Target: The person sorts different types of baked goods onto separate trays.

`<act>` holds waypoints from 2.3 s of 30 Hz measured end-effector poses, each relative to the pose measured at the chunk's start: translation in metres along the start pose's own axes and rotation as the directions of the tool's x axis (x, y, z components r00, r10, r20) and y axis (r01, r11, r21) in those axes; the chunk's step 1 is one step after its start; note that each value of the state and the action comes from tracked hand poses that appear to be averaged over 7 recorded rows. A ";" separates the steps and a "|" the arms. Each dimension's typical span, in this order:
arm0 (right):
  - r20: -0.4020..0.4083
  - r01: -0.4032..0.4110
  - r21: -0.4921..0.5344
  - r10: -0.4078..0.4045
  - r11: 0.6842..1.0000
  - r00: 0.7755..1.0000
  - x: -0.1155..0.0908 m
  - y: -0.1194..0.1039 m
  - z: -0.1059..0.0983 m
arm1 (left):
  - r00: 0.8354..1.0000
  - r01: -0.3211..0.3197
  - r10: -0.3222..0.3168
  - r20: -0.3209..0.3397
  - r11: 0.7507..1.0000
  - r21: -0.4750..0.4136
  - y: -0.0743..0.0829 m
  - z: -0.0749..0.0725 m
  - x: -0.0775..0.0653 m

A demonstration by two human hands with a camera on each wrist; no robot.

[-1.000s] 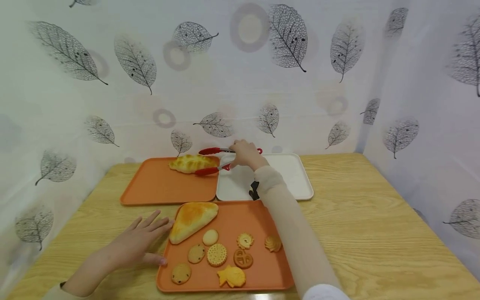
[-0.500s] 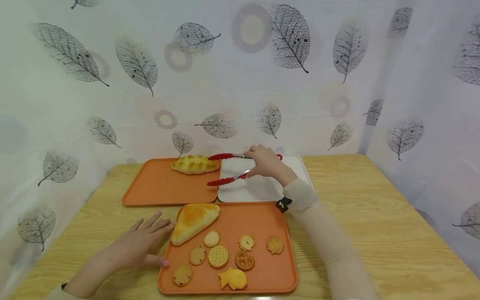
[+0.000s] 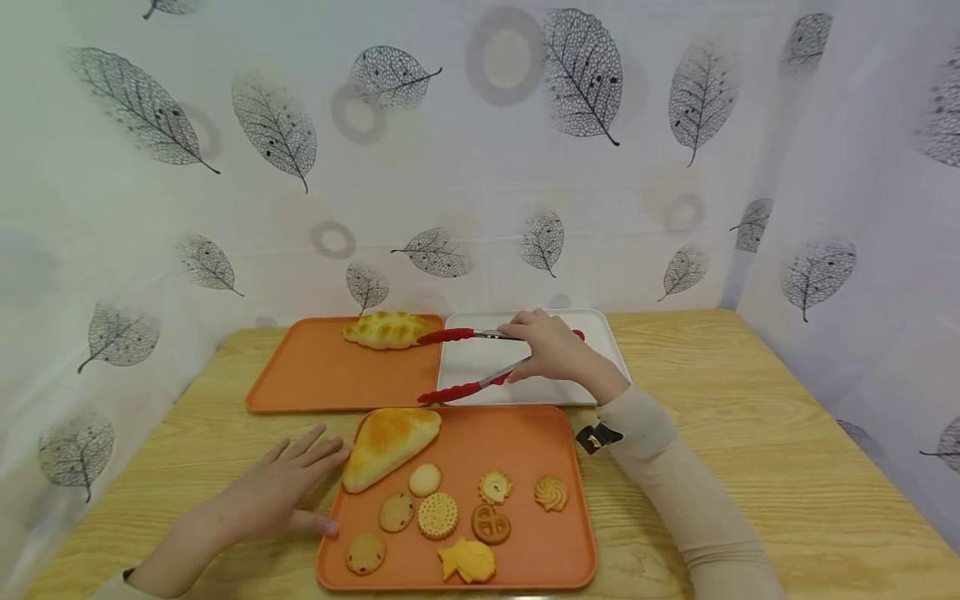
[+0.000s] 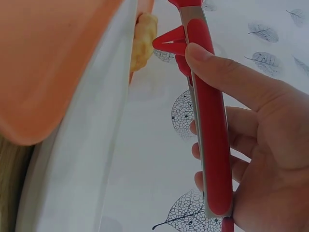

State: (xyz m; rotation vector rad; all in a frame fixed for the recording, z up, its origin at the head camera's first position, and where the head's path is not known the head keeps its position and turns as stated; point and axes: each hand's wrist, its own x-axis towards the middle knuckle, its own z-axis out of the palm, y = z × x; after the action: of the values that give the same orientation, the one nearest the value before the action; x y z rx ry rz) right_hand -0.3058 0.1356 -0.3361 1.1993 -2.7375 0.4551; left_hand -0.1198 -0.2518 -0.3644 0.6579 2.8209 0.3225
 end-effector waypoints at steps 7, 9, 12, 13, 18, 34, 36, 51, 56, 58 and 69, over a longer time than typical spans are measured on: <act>0.021 0.045 0.084 -0.047 0.995 0.999 -0.001 -0.008 0.002 | 1.000 0.002 -0.002 0.006 1.000 -0.004 -0.001 0.002 0.000; 0.039 0.063 0.099 -0.067 0.993 0.997 -0.001 -0.012 0.002 | 1.000 0.003 -0.003 0.003 1.000 -0.004 -0.001 0.002 0.000; 0.058 0.099 0.080 -0.104 0.992 0.993 -0.001 -0.019 0.002 | 1.000 0.001 -0.001 -0.004 1.000 -0.001 -0.002 0.002 -0.001; 0.060 0.106 0.074 -0.110 0.992 0.992 -0.001 -0.021 0.001 | 1.000 0.001 -0.001 -0.006 1.000 0.000 -0.002 0.002 -0.001; 0.044 0.120 0.081 -0.123 0.990 0.991 -0.002 -0.024 -0.003 | 1.000 0.002 -0.002 -0.013 1.000 0.011 -0.003 0.001 -0.001; 0.118 0.190 0.062 -0.197 0.980 0.973 -0.001 -0.044 0.006 | 1.000 0.016 -0.015 0.017 1.000 -0.025 -0.004 -0.001 0.001; 0.113 0.210 0.045 -0.214 0.977 0.970 0.000 -0.045 0.008 | 1.000 0.013 -0.012 0.022 0.999 -0.029 -0.004 -0.002 0.001; 0.076 0.245 -0.122 -0.237 0.962 0.969 0.003 -0.058 0.016 | 1.000 -0.004 0.005 0.012 1.000 -0.022 -0.006 -0.001 0.001; 0.056 0.262 -0.168 -0.257 0.950 0.965 0.001 -0.059 0.016 | 1.000 -0.005 0.005 0.016 1.000 -0.025 -0.006 -0.002 0.001; 0.047 0.271 -0.188 -0.267 0.944 0.962 0.001 -0.060 0.015 | 1.000 -0.002 0.003 0.020 1.000 -0.027 -0.005 -0.002 0.000; 0.021 0.252 -0.231 -0.254 0.940 0.967 -0.004 -0.058 0.000 | 1.000 0.002 -0.001 0.022 1.000 -0.031 -0.006 -0.002 0.001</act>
State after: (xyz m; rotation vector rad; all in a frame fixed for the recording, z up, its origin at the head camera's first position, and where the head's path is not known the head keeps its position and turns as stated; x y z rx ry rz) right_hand -0.2607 0.1016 -0.3236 1.4498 -2.4919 0.1068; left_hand -0.1234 -0.2566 -0.3639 0.6490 2.7899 0.3562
